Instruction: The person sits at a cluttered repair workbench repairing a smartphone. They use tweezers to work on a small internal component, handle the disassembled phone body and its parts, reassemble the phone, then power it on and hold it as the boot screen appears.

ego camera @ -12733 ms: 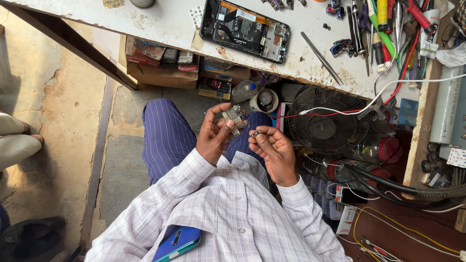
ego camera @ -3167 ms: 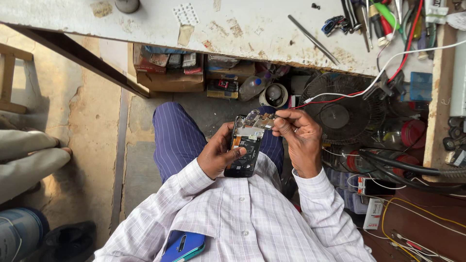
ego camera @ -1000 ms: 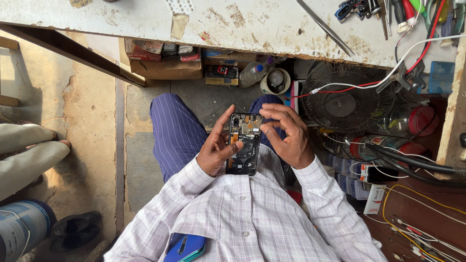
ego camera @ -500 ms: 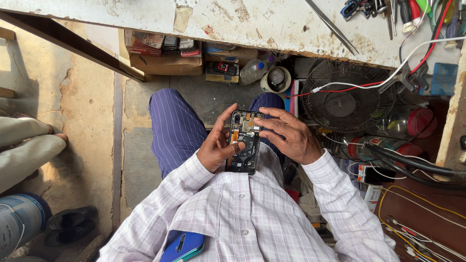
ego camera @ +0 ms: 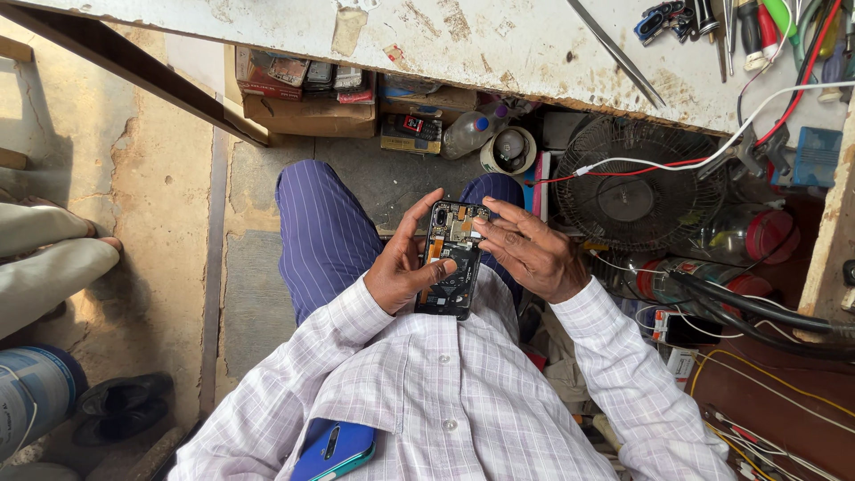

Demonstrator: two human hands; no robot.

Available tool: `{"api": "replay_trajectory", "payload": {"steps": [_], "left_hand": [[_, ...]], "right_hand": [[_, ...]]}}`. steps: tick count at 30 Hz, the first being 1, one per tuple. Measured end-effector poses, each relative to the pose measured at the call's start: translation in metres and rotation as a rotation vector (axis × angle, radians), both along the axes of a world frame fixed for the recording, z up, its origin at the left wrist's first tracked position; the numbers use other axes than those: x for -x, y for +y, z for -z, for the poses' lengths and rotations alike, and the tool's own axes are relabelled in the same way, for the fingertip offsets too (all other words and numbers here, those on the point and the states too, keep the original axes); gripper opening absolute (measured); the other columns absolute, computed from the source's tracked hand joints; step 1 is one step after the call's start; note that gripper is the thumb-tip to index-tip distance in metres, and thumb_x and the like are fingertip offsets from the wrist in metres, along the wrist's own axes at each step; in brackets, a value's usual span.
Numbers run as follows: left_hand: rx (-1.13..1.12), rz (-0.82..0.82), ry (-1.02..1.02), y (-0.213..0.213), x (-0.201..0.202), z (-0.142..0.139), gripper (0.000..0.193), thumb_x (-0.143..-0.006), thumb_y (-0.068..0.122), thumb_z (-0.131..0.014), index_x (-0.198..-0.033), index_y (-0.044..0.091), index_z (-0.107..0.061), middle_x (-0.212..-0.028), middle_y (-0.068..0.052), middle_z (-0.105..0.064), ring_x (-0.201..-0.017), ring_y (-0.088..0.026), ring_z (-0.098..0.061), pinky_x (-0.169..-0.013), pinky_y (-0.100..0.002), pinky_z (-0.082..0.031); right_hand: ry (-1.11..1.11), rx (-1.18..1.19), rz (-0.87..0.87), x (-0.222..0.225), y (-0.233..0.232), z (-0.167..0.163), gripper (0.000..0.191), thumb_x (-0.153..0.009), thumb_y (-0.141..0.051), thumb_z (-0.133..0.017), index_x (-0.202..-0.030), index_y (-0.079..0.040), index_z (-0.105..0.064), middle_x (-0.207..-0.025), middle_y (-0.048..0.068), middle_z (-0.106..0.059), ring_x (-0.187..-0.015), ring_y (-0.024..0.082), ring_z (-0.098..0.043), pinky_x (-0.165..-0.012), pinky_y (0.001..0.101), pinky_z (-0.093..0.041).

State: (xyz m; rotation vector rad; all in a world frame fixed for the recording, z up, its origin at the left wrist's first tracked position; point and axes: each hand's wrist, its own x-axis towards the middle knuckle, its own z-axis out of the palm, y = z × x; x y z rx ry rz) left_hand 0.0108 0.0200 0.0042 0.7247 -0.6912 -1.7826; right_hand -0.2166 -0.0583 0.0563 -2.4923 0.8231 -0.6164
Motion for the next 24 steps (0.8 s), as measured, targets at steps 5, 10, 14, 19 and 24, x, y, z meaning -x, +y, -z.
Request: {"api": "replay_trajectory", "payload": {"steps": [5,10,14,19,24], "left_hand": [[0.004,0.015,-0.019,-0.002,0.000,0.001,0.098,-0.088,-0.007,-0.071,-0.164,0.018,-0.014,-0.140,-0.015,-0.057,-0.125,-0.021,-0.062,-0.107,-0.040,-0.057],[-0.005,0.002,-0.054,-0.002,0.001,0.003,0.091,-0.094,-0.002,-0.069,-0.166,0.017,-0.017,-0.140,-0.015,-0.060,-0.126,-0.021,-0.063,-0.106,-0.039,-0.057],[-0.007,0.022,-0.049,0.000,0.000,0.002,0.093,-0.092,-0.001,-0.069,-0.164,0.018,-0.015,-0.136,-0.016,-0.062,-0.121,-0.021,-0.064,-0.104,-0.039,-0.057],[-0.006,0.056,-0.068,0.000,0.002,-0.001,0.093,-0.093,-0.002,-0.069,-0.165,0.019,-0.014,-0.133,-0.016,-0.060,-0.123,-0.020,-0.062,-0.108,-0.039,-0.054],[-0.005,0.088,-0.055,-0.001,0.003,-0.005,0.094,-0.093,-0.001,-0.069,-0.165,0.020,-0.012,-0.136,-0.016,-0.058,-0.127,-0.021,-0.060,-0.109,-0.039,-0.053]], "right_hand": [[-0.036,0.063,0.005,0.002,0.003,0.015,0.036,-0.090,-0.007,-0.080,-0.124,-0.005,-0.071,-0.140,0.019,-0.061,-0.112,0.028,-0.073,-0.090,0.0339,-0.060],[-0.124,0.107,0.011,0.003,0.008,0.024,0.034,-0.091,-0.005,-0.080,-0.123,-0.002,-0.070,-0.139,0.015,-0.061,-0.116,0.028,-0.072,-0.093,0.0338,-0.060],[-0.148,0.011,0.071,0.002,0.009,0.024,0.038,-0.091,-0.008,-0.081,-0.126,-0.004,-0.067,-0.141,0.017,-0.060,-0.117,0.027,-0.072,-0.095,0.0330,-0.061],[-0.277,-0.478,0.092,0.008,0.006,0.019,0.054,-0.095,-0.007,-0.076,-0.142,0.000,-0.051,-0.144,0.020,-0.060,-0.122,0.026,-0.070,-0.102,0.0364,-0.064],[-0.411,-0.889,0.184,0.011,0.002,0.016,0.063,-0.091,-0.003,-0.075,-0.146,0.000,-0.044,-0.132,0.017,-0.060,-0.114,0.021,-0.067,-0.100,0.0362,-0.059]]}}
